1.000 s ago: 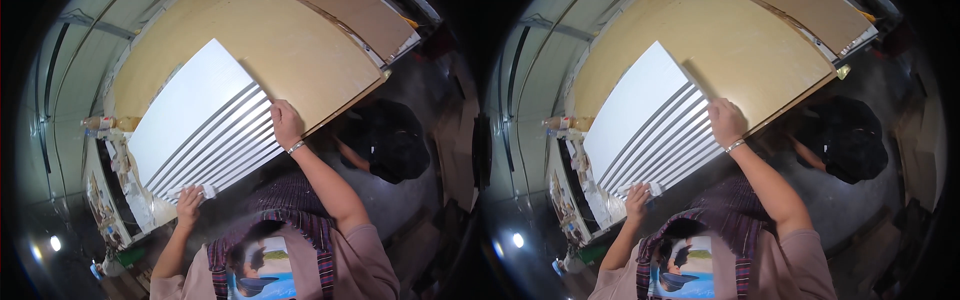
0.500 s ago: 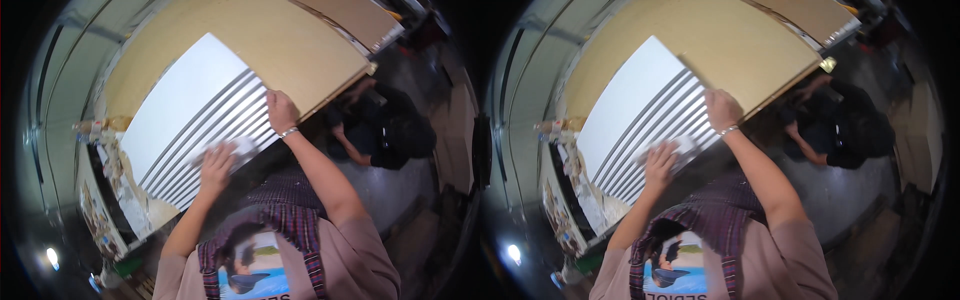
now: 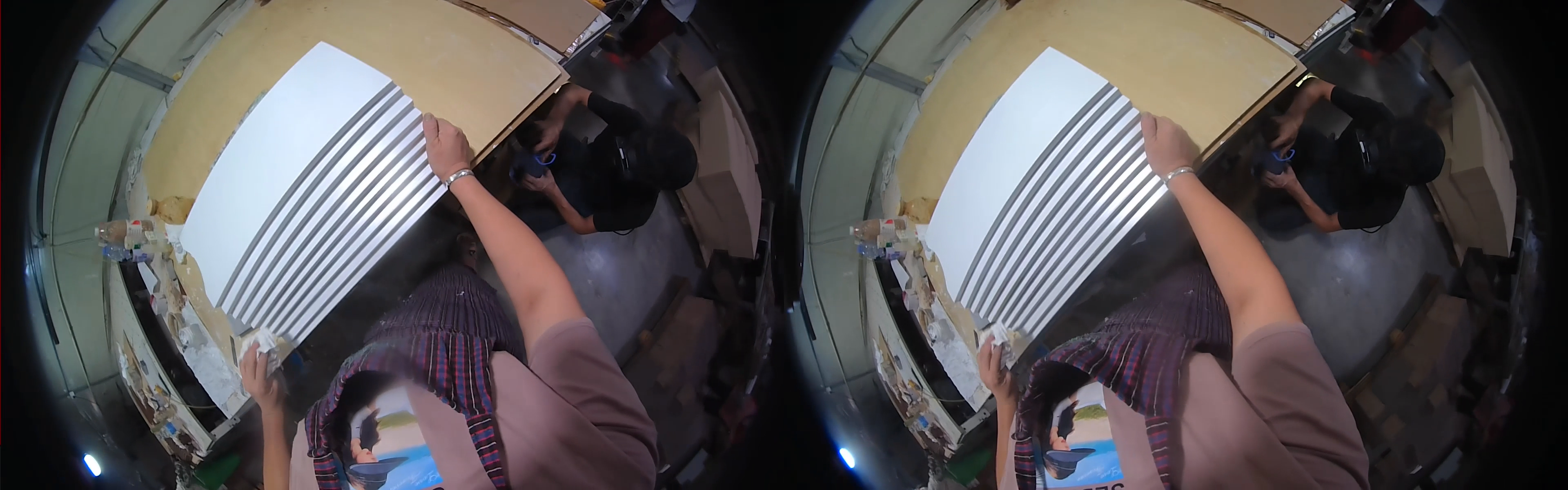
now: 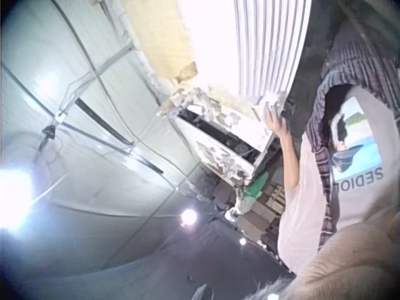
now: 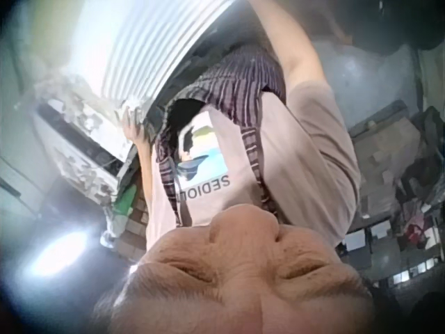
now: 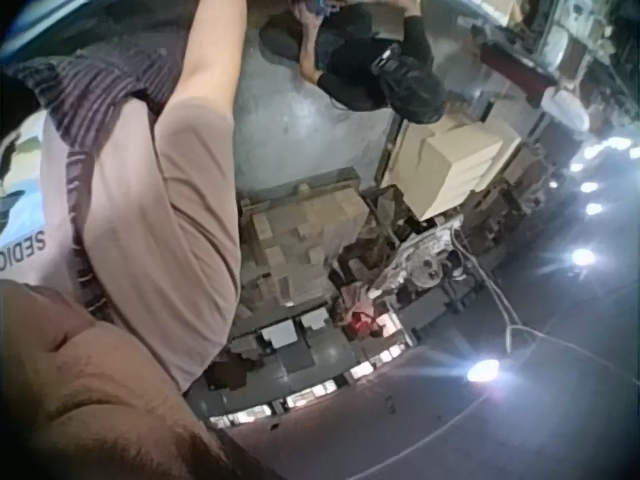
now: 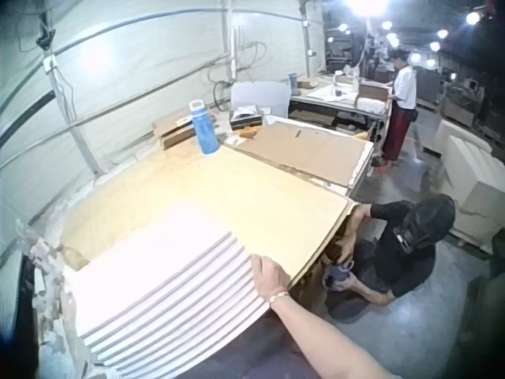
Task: The person sands the internal grooves and external edges of a white furniture panel using a sanding block and wipes the surface with a cloth.
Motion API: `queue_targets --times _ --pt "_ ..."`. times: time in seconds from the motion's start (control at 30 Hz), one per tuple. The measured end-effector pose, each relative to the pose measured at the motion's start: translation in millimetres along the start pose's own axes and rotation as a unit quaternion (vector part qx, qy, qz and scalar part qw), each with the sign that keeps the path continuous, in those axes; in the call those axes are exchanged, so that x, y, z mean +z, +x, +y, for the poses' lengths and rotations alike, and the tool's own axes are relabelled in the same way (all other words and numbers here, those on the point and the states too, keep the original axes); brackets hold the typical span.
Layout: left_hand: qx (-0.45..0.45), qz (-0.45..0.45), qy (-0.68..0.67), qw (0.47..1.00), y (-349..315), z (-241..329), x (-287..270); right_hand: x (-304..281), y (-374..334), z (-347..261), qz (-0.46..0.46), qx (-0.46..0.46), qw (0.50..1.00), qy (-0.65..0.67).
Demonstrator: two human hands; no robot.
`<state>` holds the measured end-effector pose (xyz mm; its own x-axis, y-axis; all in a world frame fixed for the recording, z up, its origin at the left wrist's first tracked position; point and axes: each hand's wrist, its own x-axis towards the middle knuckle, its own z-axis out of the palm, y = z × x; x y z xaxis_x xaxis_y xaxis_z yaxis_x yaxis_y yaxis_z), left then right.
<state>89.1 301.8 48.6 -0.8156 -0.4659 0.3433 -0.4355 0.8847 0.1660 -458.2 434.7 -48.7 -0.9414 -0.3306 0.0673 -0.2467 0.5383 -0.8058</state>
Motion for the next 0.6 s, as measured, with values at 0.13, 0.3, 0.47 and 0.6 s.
queue_targets --times 0.13,0.3,0.47,0.6 --pt "0.122 0.011 -0.106 0.987 65.4 52.0 55.4 -2.8 1.7 0.9 -0.067 0.015 0.995 0.070" --pt "0.202 -0.037 -0.092 0.974 147.2 123.1 133.2 -20.1 4.6 26.3 -0.180 0.016 0.943 0.279" --pt "0.286 -0.033 -0.102 0.952 228.0 191.4 177.1 -28.1 13.9 43.4 -0.277 0.059 0.910 0.302" --pt "0.315 -0.017 -0.119 0.942 277.6 239.0 208.7 -23.3 24.0 48.1 -0.317 0.120 0.871 0.356"
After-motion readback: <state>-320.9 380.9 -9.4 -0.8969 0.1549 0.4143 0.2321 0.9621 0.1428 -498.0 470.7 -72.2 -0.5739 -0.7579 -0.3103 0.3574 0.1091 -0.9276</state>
